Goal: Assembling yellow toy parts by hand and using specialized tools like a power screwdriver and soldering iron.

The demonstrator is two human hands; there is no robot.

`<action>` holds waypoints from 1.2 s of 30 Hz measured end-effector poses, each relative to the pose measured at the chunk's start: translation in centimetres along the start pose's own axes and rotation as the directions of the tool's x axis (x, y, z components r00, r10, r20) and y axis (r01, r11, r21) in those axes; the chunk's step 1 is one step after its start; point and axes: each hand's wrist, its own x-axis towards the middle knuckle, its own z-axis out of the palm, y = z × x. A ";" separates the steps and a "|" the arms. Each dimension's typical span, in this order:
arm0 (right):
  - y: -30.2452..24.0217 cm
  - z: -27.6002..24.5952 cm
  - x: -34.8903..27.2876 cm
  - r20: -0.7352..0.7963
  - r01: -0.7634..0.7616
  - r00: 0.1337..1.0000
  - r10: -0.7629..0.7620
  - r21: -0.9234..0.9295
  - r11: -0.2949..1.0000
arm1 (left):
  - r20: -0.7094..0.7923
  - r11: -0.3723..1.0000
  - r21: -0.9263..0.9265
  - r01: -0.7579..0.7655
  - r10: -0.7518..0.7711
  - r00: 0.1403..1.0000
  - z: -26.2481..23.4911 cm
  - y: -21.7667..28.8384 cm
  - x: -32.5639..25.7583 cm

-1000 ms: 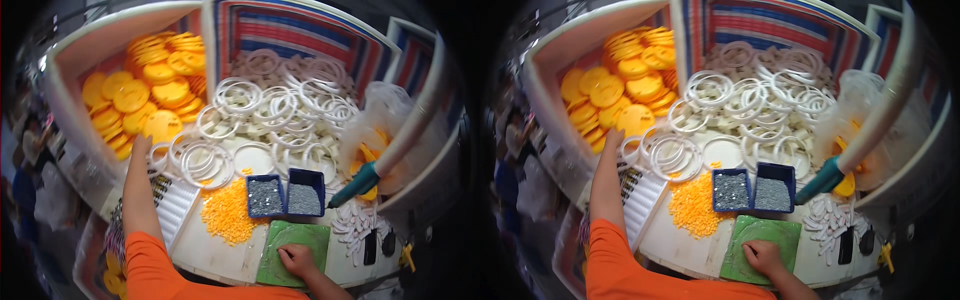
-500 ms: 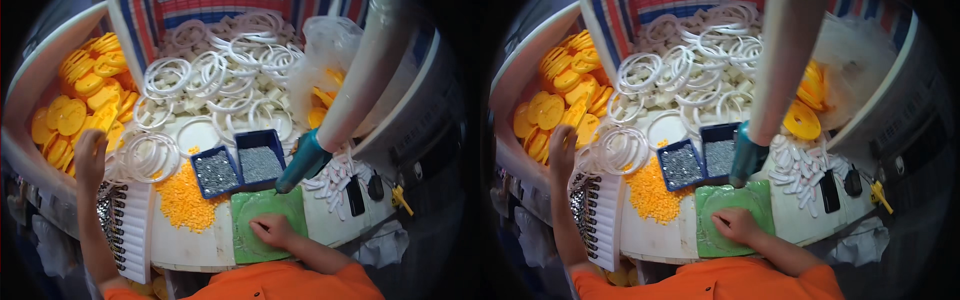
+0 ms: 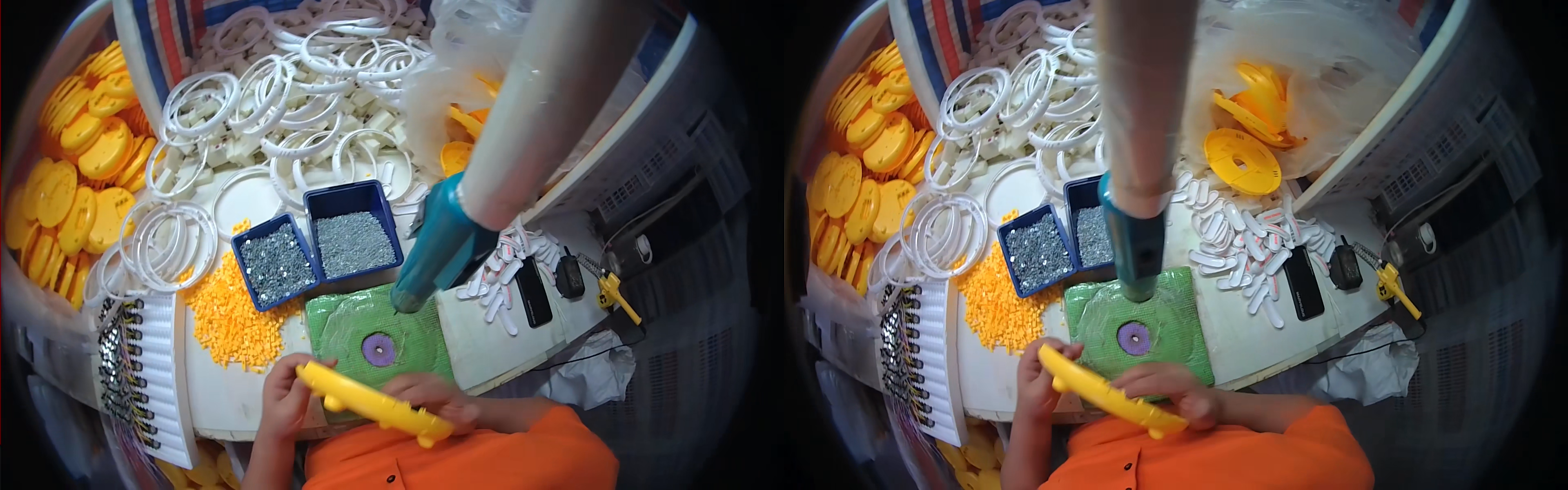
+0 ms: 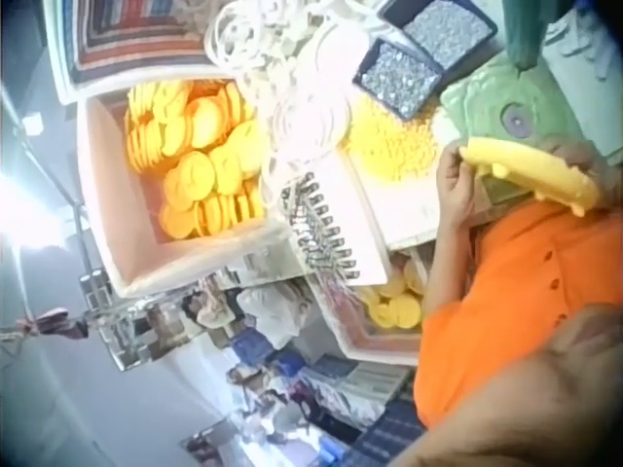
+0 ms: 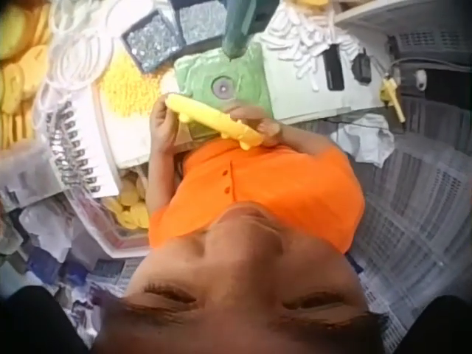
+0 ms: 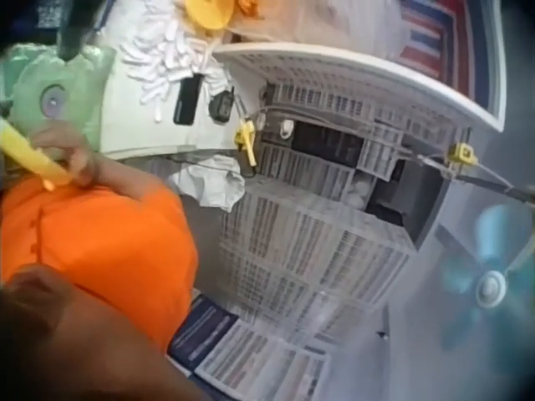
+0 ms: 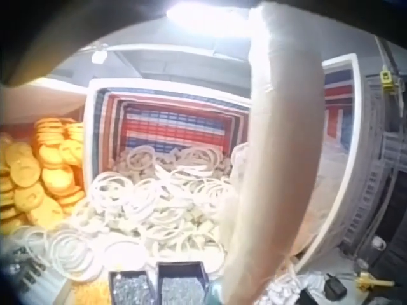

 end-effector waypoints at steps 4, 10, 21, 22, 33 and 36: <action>-3.1 0.5 0.1 -0.151 -0.005 0.986 -0.071 -0.450 0.893 | 0.034 1.000 0.017 -0.004 0.003 0.999 0.5 -1.4 2.1; -4.5 0.0 2.3 0.076 0.034 0.979 0.190 -0.975 0.219 | -0.161 0.873 0.485 -0.053 0.149 0.976 0.2 2.4 4.0; -2.5 -21.1 7.4 -0.577 -0.569 0.813 -0.083 -0.754 -0.328 | 0.361 0.277 0.881 -0.383 0.129 0.924 2.8 -0.5 -3.1; -2.6 -22.5 7.1 -0.579 -0.572 0.810 -0.088 -0.749 -0.334 | 0.315 0.287 0.895 -0.341 0.133 0.940 2.7 -0.6 -3.1; -2.7 -27.8 3.4 -0.339 -0.415 0.908 -0.244 -0.664 -0.621 | 0.328 0.300 0.885 -0.356 0.139 0.934 2.8 -0.3 -2.9; -1.4 -34.9 -2.0 -0.266 -0.410 0.905 -0.333 -0.757 -0.508 | 0.357 0.316 0.868 -0.383 0.140 0.924 3.2 -0.5 -2.3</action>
